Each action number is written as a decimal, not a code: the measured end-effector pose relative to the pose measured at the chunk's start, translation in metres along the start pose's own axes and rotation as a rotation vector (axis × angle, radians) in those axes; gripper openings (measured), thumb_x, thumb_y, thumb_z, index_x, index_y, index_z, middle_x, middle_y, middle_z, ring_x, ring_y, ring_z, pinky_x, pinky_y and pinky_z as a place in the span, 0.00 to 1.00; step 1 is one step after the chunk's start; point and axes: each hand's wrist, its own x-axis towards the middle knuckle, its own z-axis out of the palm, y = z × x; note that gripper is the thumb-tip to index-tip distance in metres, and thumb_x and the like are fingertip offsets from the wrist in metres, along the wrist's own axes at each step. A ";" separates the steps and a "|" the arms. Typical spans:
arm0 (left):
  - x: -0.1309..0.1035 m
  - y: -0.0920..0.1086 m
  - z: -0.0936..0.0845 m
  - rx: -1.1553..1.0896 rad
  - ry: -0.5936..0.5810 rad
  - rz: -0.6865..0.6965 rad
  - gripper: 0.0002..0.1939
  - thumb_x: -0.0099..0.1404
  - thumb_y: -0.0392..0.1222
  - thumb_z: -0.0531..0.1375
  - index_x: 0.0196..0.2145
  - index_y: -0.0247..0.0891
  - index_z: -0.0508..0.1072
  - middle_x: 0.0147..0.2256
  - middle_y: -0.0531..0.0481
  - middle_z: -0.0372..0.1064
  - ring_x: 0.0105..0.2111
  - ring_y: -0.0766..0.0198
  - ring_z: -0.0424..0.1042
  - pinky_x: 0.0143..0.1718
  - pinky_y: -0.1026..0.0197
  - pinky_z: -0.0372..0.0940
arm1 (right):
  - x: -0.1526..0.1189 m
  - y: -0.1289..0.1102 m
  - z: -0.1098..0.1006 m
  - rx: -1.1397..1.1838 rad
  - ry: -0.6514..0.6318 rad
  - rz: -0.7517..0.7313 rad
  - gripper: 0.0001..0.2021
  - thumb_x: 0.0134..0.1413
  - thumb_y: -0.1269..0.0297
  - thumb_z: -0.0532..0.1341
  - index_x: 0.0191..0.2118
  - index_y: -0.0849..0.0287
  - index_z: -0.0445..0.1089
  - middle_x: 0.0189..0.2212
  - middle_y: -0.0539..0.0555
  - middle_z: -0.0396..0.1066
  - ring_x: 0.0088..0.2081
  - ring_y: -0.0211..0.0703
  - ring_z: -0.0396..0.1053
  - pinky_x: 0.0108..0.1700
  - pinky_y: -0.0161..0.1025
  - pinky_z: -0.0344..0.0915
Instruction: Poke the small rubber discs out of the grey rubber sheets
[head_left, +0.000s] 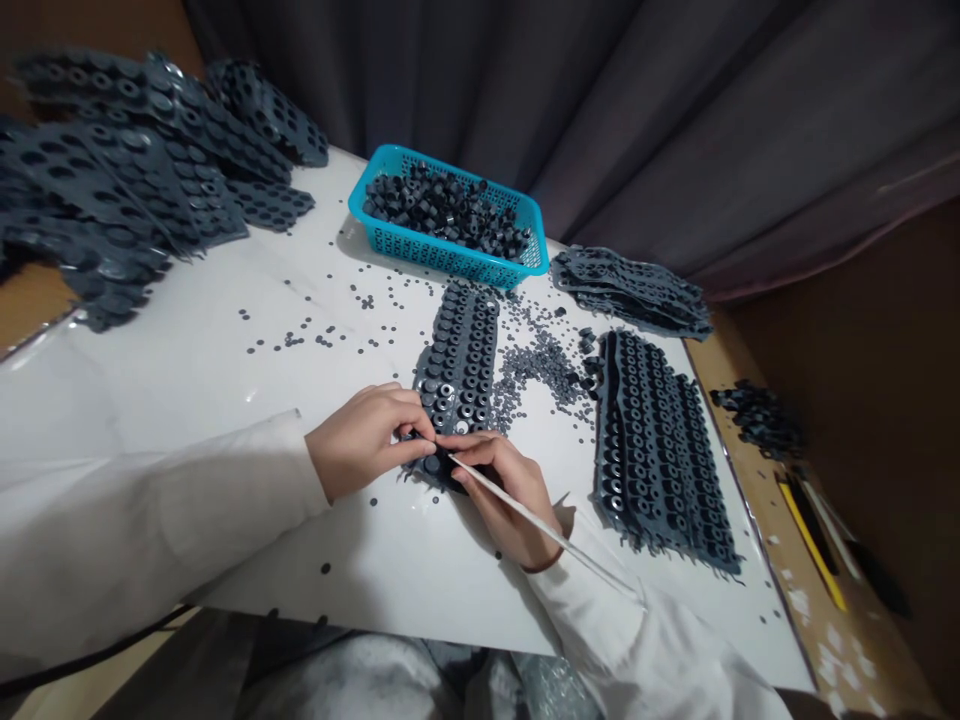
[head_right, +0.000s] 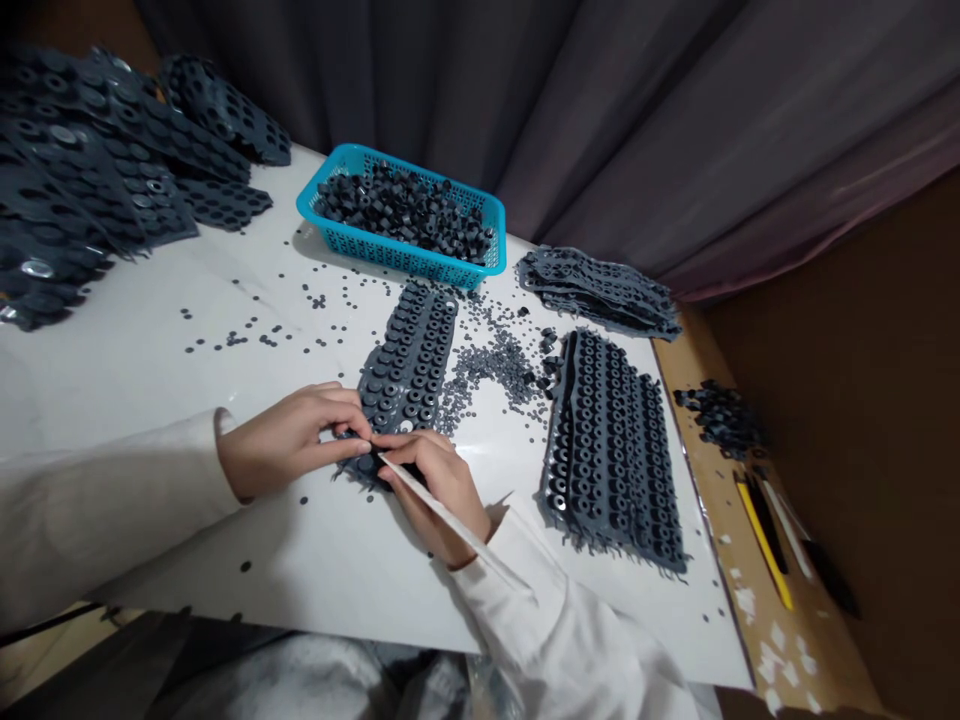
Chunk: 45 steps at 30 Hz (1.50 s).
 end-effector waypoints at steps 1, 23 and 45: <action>0.000 0.000 0.000 0.004 -0.001 -0.001 0.09 0.62 0.43 0.57 0.29 0.39 0.74 0.26 0.52 0.63 0.30 0.63 0.62 0.33 0.61 0.55 | 0.000 0.000 0.000 -0.025 -0.002 -0.016 0.03 0.59 0.67 0.57 0.34 0.56 0.65 0.42 0.57 0.74 0.43 0.43 0.71 0.46 0.44 0.66; -0.002 0.000 0.000 0.028 -0.012 0.006 0.06 0.59 0.43 0.58 0.32 0.40 0.74 0.27 0.52 0.64 0.32 0.62 0.63 0.36 0.61 0.56 | -0.002 0.002 0.002 0.242 0.217 0.179 0.03 0.59 0.64 0.57 0.36 0.57 0.65 0.45 0.58 0.73 0.47 0.45 0.71 0.48 0.45 0.67; -0.008 0.003 0.005 0.037 0.103 0.043 0.05 0.56 0.36 0.59 0.31 0.39 0.75 0.28 0.52 0.67 0.32 0.63 0.63 0.35 0.61 0.59 | -0.003 -0.004 -0.005 0.001 0.052 -0.002 0.02 0.52 0.70 0.62 0.33 0.56 0.69 0.38 0.56 0.75 0.42 0.45 0.68 0.43 0.45 0.67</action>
